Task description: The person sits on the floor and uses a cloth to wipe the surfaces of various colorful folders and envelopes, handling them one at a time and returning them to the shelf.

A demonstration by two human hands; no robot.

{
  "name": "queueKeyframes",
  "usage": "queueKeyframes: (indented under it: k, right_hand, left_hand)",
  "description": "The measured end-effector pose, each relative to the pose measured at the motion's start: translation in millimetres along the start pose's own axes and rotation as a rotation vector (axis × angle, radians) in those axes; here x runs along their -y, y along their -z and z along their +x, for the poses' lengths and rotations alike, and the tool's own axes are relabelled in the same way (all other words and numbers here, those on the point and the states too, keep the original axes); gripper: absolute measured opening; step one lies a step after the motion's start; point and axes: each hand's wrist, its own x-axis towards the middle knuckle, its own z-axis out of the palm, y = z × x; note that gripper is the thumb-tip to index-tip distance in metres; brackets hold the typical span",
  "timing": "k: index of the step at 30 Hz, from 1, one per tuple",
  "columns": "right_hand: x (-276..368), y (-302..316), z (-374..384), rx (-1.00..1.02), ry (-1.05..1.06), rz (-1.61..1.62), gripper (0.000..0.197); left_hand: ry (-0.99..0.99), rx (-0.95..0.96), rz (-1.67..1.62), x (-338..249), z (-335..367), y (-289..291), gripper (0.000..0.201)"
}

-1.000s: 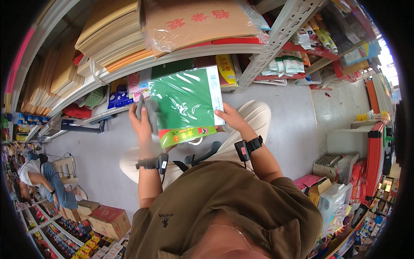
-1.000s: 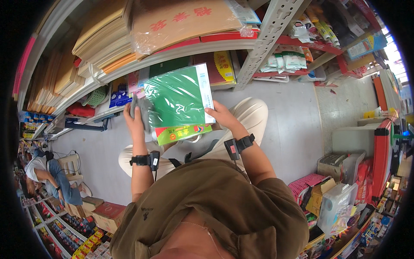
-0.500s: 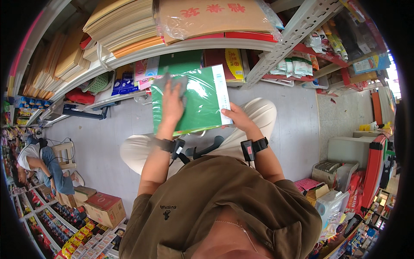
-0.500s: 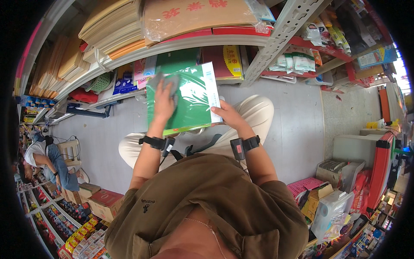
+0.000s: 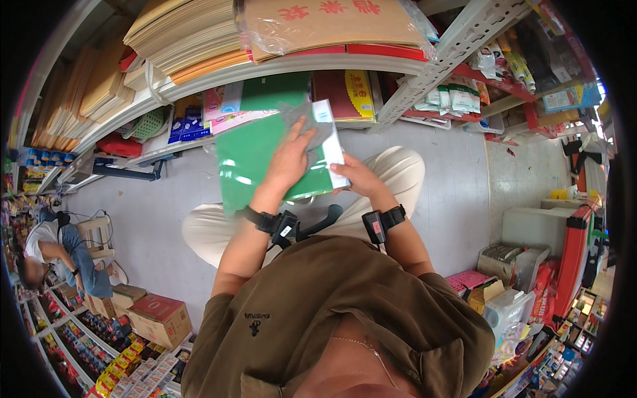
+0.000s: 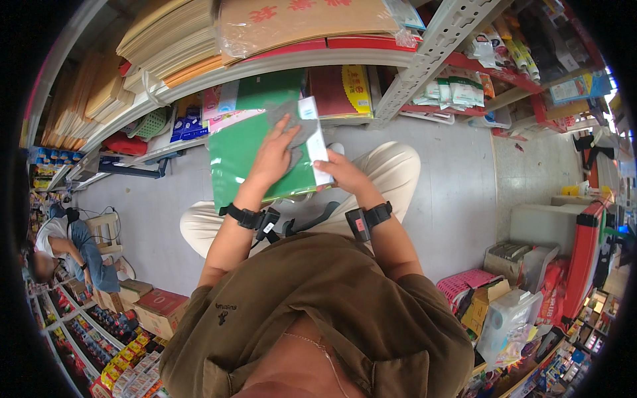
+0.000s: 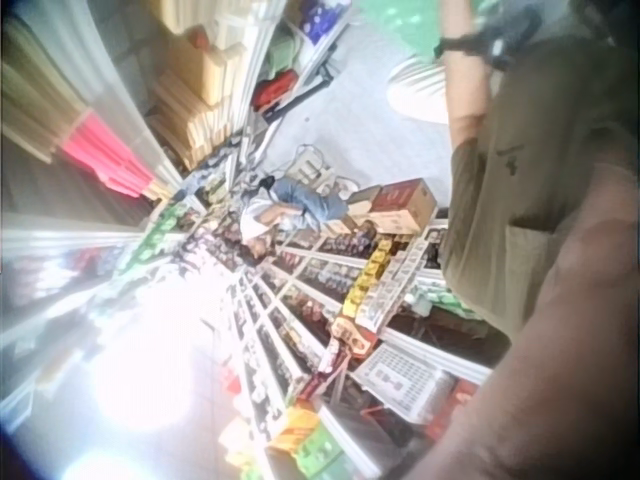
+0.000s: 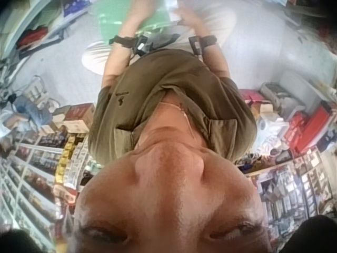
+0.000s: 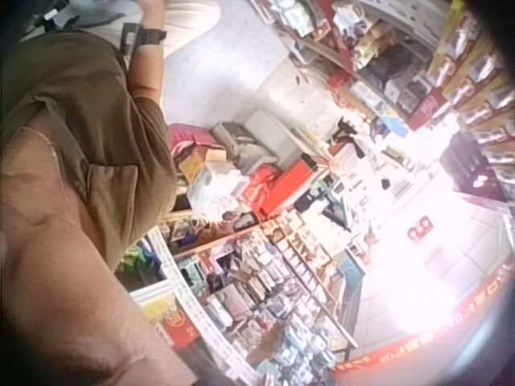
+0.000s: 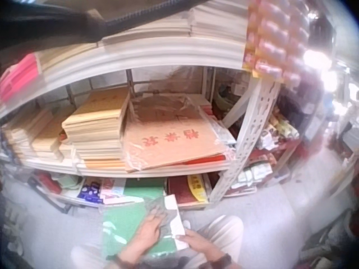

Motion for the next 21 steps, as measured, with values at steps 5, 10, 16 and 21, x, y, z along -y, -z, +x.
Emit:
queueKeyframes:
  k: [5,10,16,21]
  right_hand:
    - [6,29,-9,-0.149,0.140,0.075,0.032]
    - [12,19,-14,-0.209,0.148,0.100,0.028]
    - [-19,16,21,-0.139,0.162,0.104,0.032]
    - [-3,22,6,-0.141,0.162,0.175,0.033]
  left_hand:
    - [0.205,-0.066,0.122,61,-37,14,0.051]
    - [0.080,-0.006,0.043,49,-37,9,0.053]
    - [-0.129,0.299,-0.157,-28,-28,-2,0.054]
    - [0.005,0.194,0.030,12,-32,14,0.053]
